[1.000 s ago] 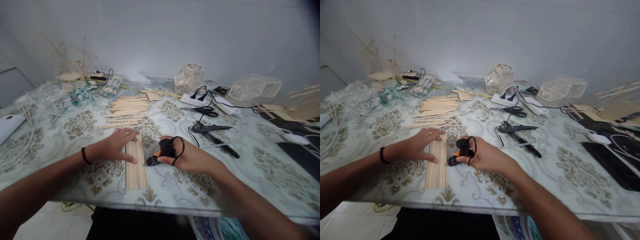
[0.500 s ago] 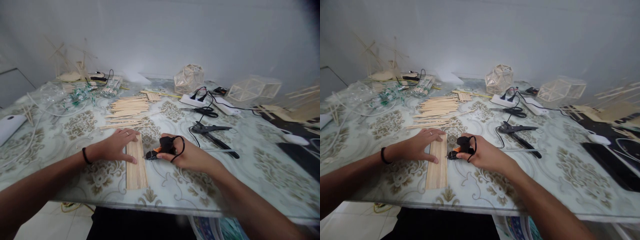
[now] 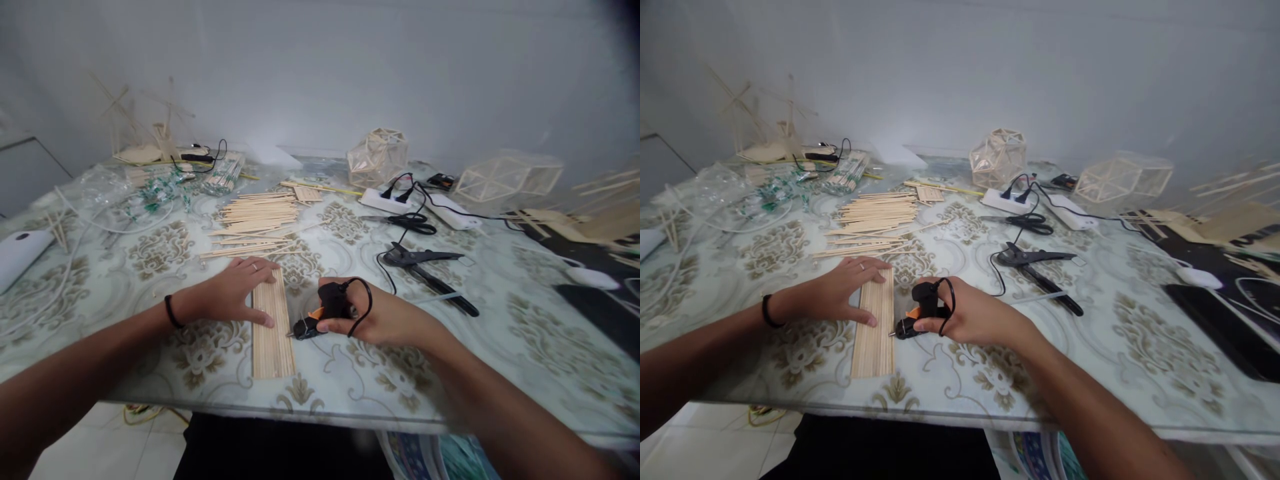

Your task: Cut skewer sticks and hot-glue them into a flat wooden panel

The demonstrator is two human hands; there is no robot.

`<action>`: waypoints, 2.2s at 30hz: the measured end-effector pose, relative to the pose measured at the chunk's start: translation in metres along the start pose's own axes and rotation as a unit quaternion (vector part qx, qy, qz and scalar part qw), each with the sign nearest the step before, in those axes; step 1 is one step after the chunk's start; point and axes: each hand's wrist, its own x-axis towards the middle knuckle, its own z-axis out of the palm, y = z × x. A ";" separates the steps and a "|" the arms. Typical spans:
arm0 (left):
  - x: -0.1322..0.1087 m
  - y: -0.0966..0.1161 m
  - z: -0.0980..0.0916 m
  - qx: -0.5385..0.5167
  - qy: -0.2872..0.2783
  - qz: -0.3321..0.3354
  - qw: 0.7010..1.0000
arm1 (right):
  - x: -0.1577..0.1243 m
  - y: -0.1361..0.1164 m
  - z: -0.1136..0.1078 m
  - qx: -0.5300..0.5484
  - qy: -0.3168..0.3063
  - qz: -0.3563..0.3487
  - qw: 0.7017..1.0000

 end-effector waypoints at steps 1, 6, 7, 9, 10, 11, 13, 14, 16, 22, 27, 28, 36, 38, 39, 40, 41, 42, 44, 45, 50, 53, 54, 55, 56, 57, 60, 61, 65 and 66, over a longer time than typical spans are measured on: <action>0.000 0.000 0.000 -0.001 0.000 -0.001 1.000 | 0.000 0.000 0.000 -0.001 -0.003 -0.003 1.000; 0.000 0.001 0.000 -0.001 0.000 -0.003 1.000 | 0.001 -0.001 0.001 0.001 -0.002 -0.010 1.000; 0.000 0.001 0.000 -0.001 0.000 -0.002 1.000 | 0.001 -0.001 0.002 -0.001 0.000 -0.007 1.000; 0.000 0.000 0.000 0.000 0.000 0.002 1.000 | 0.001 -0.001 0.003 -0.011 0.009 0.001 1.000; 0.000 0.000 0.001 0.001 0.000 0.003 1.000 | 0.001 -0.001 0.003 -0.017 0.014 0.004 1.000; 0.000 0.000 0.001 0.001 0.001 0.004 1.000 | 0.001 -0.001 0.004 -0.021 0.019 0.005 1.000; 0.000 -0.001 0.002 0.002 0.004 0.004 1.000 | 0.002 0.000 0.005 -0.027 0.028 0.003 0.999; 0.000 -0.001 0.002 0.002 0.006 0.004 1.000 | 0.002 0.000 0.005 -0.029 0.030 0.001 0.999; 0.000 -0.001 0.002 0.002 0.007 0.005 1.000 | 0.001 0.000 0.006 -0.033 0.034 0.004 0.999; 0.000 0.001 0.001 0.001 0.001 0.000 1.000 | 0.001 -0.003 0.006 -0.027 0.038 0.019 0.999; 0.000 0.001 0.000 -0.004 0.004 0.000 1.000 | 0.001 -0.003 0.008 -0.024 0.043 0.022 0.999; 0.000 0.001 0.000 -0.006 0.004 0.000 1.000 | 0.001 -0.003 0.008 -0.022 0.044 0.022 0.999; 0.000 0.001 0.000 0.004 -0.003 -0.003 1.000 | 0.001 0.001 0.012 -0.010 0.044 0.022 0.999; 0.000 0.000 0.000 0.004 -0.001 -0.004 1.000 | 0.001 0.002 0.012 -0.006 0.047 0.021 0.999; 0.000 0.000 0.000 0.005 -0.002 -0.004 1.000 | 0.002 0.002 0.012 -0.010 0.050 0.020 0.999; 0.000 0.000 0.000 0.005 -0.002 -0.005 1.000 | 0.002 0.002 0.012 -0.015 0.051 0.019 0.998; 0.000 0.001 0.000 0.005 -0.003 -0.004 1.000 | 0.002 0.001 0.012 -0.020 0.052 0.018 0.998; 0.000 0.001 0.000 0.005 -0.005 -0.004 1.000 | 0.002 0.001 0.012 -0.023 0.053 0.018 0.998; 0.001 0.001 0.000 0.004 -0.007 -0.004 1.000 | 0.003 0.000 0.011 -0.028 0.053 0.016 0.998; 0.001 0.001 0.000 0.004 -0.007 -0.004 1.000 | 0.003 0.000 0.011 -0.034 0.054 0.016 0.998; 0.001 0.000 0.001 -0.002 0.006 0.000 1.000 | 0.003 -0.002 0.010 -0.065 0.061 0.018 0.996; 0.000 0.000 0.001 -0.003 0.008 0.000 1.000 | 0.003 -0.001 0.011 -0.060 0.067 0.016 0.996; 0.000 0.000 0.001 -0.004 0.008 0.000 1.000 | 0.004 -0.001 0.011 -0.055 0.066 0.017 0.996; 0.000 0.000 0.001 -0.006 0.007 -0.001 1.000 | 0.004 0.000 0.011 -0.050 0.063 0.018 0.997; 0.000 0.000 0.001 -0.006 0.007 -0.001 1.000 | 0.004 0.001 0.011 -0.045 0.060 0.018 0.997; 0.000 0.000 0.000 -0.007 0.007 -0.002 1.000 | 0.004 0.002 0.010 -0.042 0.058 0.017 0.997; 0.001 0.000 0.000 -0.002 0.000 -0.005 1.000 | 0.004 0.003 0.010 -0.042 0.062 0.012 0.997; 0.001 0.000 0.000 -0.001 -0.001 -0.005 1.000 | 0.004 0.003 0.010 -0.042 0.065 0.012 0.997; 0.001 0.000 0.000 -0.003 0.004 -0.005 1.000 | 0.005 0.002 0.010 -0.041 0.069 0.017 0.997; 0.001 0.000 0.000 -0.003 0.004 -0.006 1.000 | 0.005 0.002 0.009 -0.042 0.067 0.017 0.997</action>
